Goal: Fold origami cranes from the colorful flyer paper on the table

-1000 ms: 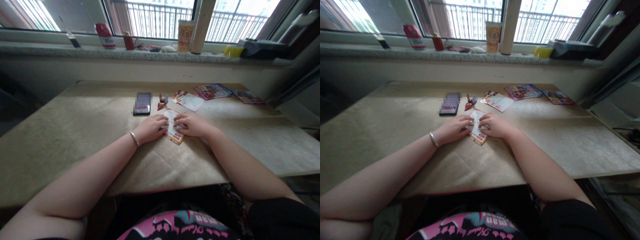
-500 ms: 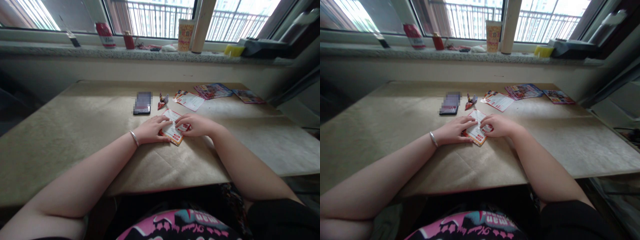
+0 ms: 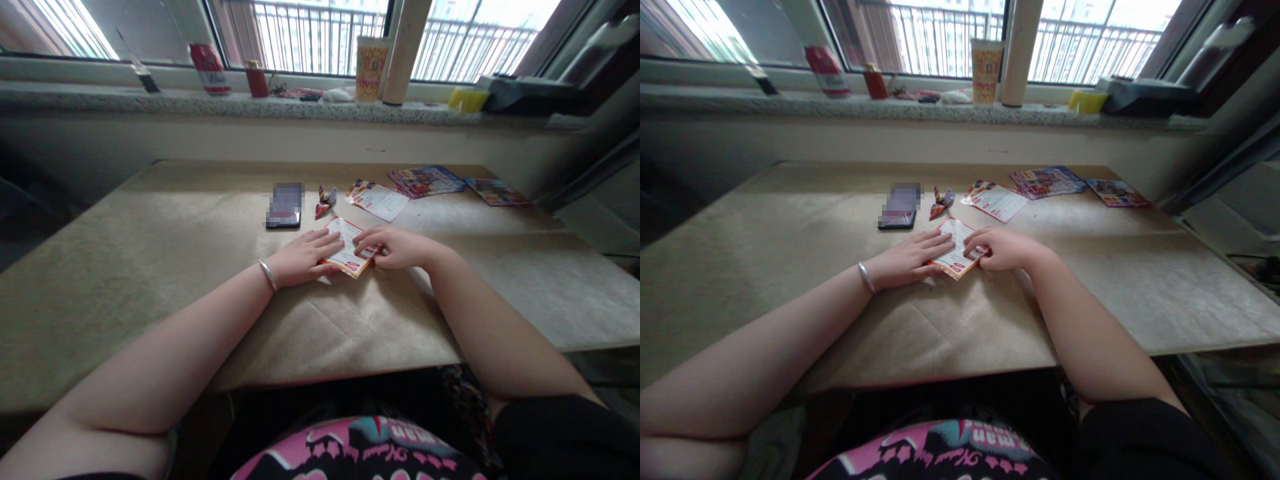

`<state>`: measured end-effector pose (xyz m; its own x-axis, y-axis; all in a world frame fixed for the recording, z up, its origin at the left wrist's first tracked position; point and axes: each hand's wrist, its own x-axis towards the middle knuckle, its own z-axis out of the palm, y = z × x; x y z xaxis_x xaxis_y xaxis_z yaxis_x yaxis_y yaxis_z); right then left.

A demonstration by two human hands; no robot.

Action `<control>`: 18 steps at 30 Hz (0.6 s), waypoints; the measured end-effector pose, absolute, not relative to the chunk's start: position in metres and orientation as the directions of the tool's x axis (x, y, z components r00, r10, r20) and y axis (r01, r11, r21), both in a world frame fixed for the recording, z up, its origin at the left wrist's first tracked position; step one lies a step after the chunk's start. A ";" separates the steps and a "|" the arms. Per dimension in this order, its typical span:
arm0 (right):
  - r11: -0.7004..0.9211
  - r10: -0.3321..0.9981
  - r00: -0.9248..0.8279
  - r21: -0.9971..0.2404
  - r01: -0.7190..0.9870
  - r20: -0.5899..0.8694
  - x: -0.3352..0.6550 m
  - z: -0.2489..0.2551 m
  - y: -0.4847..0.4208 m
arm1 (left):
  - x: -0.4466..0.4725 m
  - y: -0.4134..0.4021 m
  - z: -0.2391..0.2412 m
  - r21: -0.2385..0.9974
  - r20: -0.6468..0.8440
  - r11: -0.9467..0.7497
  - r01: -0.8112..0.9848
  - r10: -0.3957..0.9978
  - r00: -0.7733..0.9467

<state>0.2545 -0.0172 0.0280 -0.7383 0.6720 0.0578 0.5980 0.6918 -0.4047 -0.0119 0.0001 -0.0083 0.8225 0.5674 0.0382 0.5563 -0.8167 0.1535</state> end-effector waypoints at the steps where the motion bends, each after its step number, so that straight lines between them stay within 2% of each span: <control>1: 0.691 0.672 -0.739 -0.409 0.596 0.057 0.255 0.028 -0.017 | -0.012 0.000 -0.008 0.155 0.038 -0.815 0.558 0.569 0.822; 10: 0.703 0.678 -0.728 -0.377 0.603 0.098 0.255 0.022 -0.015 | -0.010 -0.001 -0.004 0.223 0.022 -0.794 0.566 0.584 0.811; 18: 0.687 0.677 -0.735 -0.396 0.609 0.045 0.260 0.025 -0.012 | -0.011 -0.001 -0.006 0.211 0.112 -0.805 0.554 0.583 0.805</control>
<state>0.2597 -0.0123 0.0245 -0.7347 0.6769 0.0453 0.6088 0.6873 -0.3962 -0.0109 -0.0008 -0.0062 0.8046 0.5832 0.1119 0.5542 -0.8051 0.2114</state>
